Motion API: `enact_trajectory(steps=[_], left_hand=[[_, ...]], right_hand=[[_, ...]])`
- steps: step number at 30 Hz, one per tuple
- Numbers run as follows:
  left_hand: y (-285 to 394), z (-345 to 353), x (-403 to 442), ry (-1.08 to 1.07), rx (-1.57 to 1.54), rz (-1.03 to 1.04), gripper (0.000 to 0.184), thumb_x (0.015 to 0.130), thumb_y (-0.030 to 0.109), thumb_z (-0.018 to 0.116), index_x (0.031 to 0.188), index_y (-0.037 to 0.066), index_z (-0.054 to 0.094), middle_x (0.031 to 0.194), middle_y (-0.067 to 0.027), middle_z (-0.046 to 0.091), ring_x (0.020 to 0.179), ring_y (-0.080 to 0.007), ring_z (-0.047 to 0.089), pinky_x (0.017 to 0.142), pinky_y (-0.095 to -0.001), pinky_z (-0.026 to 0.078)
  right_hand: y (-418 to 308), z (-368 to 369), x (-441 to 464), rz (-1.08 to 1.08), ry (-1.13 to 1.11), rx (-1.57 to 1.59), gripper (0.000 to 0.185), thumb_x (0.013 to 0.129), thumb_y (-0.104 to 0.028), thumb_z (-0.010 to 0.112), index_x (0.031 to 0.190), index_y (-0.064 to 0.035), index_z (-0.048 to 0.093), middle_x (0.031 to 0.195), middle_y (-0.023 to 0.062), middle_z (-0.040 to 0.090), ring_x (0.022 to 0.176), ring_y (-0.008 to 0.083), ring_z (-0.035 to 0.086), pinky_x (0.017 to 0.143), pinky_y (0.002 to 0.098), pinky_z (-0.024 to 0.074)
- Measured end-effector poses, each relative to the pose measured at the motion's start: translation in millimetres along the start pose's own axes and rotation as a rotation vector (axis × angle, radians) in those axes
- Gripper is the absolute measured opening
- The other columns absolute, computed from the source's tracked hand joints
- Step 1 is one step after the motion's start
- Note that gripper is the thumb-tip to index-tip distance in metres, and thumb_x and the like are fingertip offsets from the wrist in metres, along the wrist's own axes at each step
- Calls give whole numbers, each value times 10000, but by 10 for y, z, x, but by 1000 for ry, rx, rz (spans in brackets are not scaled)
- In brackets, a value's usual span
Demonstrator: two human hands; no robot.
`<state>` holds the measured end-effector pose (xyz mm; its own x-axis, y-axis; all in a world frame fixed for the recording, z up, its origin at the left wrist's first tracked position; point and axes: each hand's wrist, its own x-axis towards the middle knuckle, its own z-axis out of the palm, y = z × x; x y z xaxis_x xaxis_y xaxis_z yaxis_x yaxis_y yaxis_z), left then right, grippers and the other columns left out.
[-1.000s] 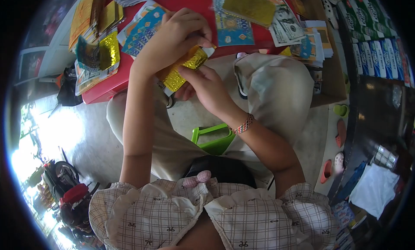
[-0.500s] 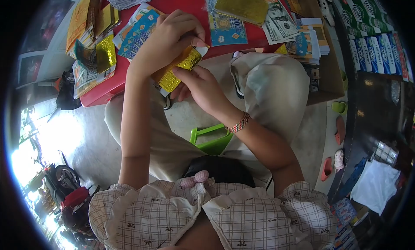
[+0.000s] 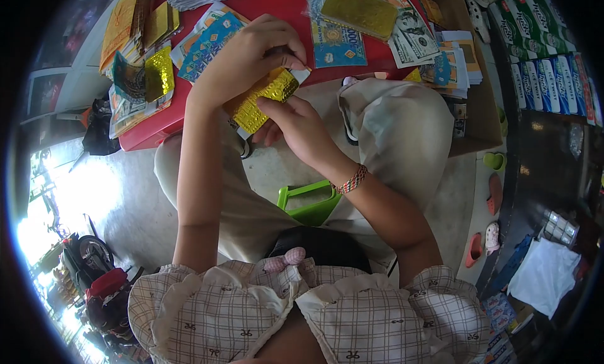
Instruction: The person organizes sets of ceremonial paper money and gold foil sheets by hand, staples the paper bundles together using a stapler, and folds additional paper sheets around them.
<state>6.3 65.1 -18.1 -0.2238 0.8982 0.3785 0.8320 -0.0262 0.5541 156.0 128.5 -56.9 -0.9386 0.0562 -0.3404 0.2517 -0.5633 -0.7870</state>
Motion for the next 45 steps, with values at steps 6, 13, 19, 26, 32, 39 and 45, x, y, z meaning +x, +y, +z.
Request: enact_trajectory(steps=[6,13,19,26,32,39,45], left_hand=[[14,36,-12,9,57,-24,119,743,125,681,815,39,641,850,-56,613,860,-262,539,779,-375,441],[-12,67,-30,23,81,-13,101,752,125,664,802,42,636,836,-51,608,862,-265,534,784,-382,434],[-49,94,-56,16,118,-1,113,767,155,656,822,62,624,856,-42,599,905,-259,532,824,-378,417],[-17,114,-85,31,174,-29,121,786,175,640,856,77,619,898,-30,594,960,-252,527,866,-371,397],[-53,87,-74,14,77,-12,124,806,162,630,866,54,629,874,-57,608,938,-264,541,831,-375,419],[218,-215,-219,306,96,-86,138,842,143,634,893,15,637,869,-75,634,844,-247,576,786,-353,451],[236,-839,-995,139,-649,-418,531,964,445,427,807,-27,613,756,-96,624,751,-183,598,675,-303,455]], right_hand=[[21,-9,12,19,4,-28,298,943,-298,545,919,-4,592,724,121,649,597,135,598,591,247,459],[-2,32,-5,18,-6,-28,323,934,-322,555,903,-2,583,714,136,650,592,144,596,597,253,458],[16,20,1,29,4,-46,323,933,-322,555,934,1,568,718,139,651,599,147,596,600,257,457],[19,50,-10,19,10,-33,306,935,-305,551,955,0,563,710,139,645,604,157,600,600,258,457],[20,58,-12,45,10,-39,291,936,-287,553,962,3,565,705,141,644,603,164,606,596,256,454],[-7,64,-7,17,13,-3,224,928,-243,575,960,-21,571,703,116,633,608,158,611,574,262,447],[47,37,2,15,26,27,220,929,-259,574,912,-39,574,698,76,616,602,134,601,563,248,441]])
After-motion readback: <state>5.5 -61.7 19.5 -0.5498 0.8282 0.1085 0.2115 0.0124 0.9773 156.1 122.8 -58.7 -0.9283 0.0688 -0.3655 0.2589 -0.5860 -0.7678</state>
